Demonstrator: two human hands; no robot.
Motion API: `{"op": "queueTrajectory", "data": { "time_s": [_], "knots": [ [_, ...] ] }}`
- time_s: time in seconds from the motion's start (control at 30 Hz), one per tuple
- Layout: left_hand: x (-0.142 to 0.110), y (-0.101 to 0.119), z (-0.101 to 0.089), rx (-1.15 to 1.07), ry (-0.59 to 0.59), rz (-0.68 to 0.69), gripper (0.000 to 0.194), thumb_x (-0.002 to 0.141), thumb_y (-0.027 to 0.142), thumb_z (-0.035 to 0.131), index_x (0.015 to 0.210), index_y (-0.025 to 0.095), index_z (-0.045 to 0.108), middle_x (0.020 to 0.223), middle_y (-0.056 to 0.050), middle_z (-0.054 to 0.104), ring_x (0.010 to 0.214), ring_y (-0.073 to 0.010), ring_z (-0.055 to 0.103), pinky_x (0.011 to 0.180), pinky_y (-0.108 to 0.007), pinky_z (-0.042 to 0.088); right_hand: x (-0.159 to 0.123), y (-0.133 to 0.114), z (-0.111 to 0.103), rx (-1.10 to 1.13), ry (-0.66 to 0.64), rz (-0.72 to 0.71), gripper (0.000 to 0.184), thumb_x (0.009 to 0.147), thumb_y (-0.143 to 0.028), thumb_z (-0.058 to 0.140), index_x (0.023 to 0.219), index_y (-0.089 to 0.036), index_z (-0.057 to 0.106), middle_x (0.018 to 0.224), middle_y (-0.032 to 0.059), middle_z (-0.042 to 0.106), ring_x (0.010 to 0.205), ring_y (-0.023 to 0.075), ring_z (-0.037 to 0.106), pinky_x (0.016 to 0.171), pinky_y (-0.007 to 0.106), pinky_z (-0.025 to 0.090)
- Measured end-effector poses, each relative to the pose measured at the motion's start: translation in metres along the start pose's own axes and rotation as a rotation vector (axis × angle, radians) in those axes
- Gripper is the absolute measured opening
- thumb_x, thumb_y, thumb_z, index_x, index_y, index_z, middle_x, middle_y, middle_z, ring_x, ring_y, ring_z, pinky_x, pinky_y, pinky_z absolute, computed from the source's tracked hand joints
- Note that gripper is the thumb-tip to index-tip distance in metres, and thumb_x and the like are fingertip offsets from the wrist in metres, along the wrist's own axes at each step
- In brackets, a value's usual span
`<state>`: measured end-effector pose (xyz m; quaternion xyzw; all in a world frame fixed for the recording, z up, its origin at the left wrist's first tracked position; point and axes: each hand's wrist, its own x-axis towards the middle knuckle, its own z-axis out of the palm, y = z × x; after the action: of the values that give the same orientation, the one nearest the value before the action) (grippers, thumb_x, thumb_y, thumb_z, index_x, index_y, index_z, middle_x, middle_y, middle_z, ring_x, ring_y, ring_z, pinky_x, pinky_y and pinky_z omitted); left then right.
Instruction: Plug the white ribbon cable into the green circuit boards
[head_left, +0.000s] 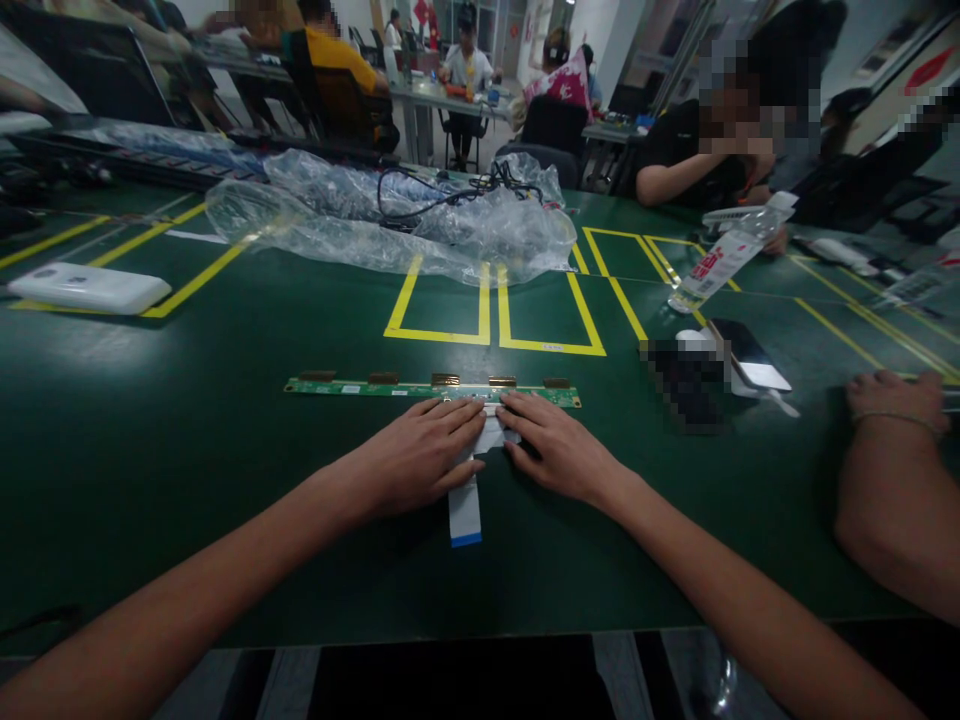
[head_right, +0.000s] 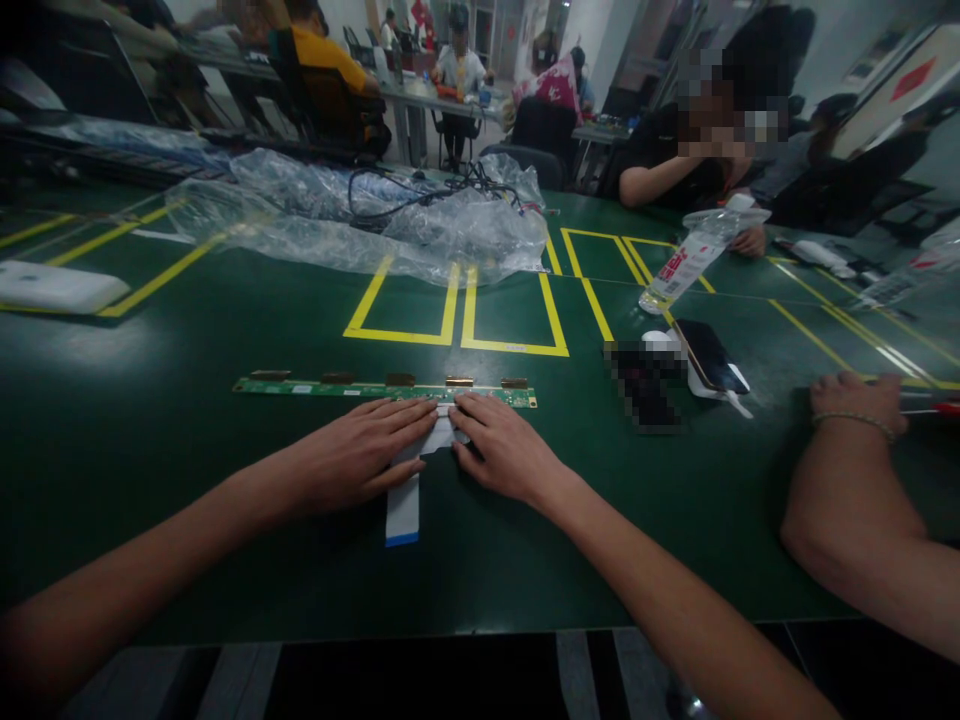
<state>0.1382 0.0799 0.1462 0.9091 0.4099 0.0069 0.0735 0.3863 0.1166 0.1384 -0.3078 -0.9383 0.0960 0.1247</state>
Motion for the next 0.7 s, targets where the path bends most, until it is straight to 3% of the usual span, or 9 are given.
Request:
{"op": "queueTrajectory", "data": {
  "time_s": [0.2, 0.3, 0.7],
  "knots": [
    [0.0, 0.002, -0.001, 0.032, -0.027, -0.019, 0.069, 0.103, 0.057, 0.033, 0.157, 0.014, 0.033, 0.162, -0.013, 0.029, 0.149, -0.0296, 0.031, 0.12, -0.048, 0.026, 0.0, 0.0, 0.004, -0.017, 0.028, -0.01, 0.048, 0.099, -0.031, 0.051, 0.142, -0.011, 0.055, 0.15, 0.0178, 0.05, 0.141, 0.0295, 0.044, 0.119, 0.053, 0.036],
    [0.002, 0.002, 0.0, 0.071, 0.001, -0.009, 0.068, 0.103, 0.054, 0.036, 0.155, 0.01, 0.037, 0.161, -0.017, 0.032, 0.147, -0.031, 0.034, 0.118, -0.049, 0.029, 0.001, 0.005, 0.003, 0.006, 0.034, -0.022, 0.048, 0.099, -0.032, 0.051, 0.142, -0.011, 0.055, 0.15, 0.017, 0.05, 0.141, 0.0287, 0.044, 0.119, 0.051, 0.036],
    [0.004, -0.007, 0.002, 0.116, 0.066, 0.041, 0.06, 0.103, 0.048, 0.04, 0.152, 0.012, 0.04, 0.155, -0.016, 0.041, 0.138, -0.0313, 0.043, 0.109, -0.046, 0.038, -0.002, 0.017, -0.004, 0.088, 0.046, -0.051, 0.04, 0.096, -0.025, 0.053, 0.134, -0.015, 0.064, 0.145, 0.0154, 0.056, 0.137, 0.0279, 0.049, 0.115, 0.051, 0.042]
  ]
}}
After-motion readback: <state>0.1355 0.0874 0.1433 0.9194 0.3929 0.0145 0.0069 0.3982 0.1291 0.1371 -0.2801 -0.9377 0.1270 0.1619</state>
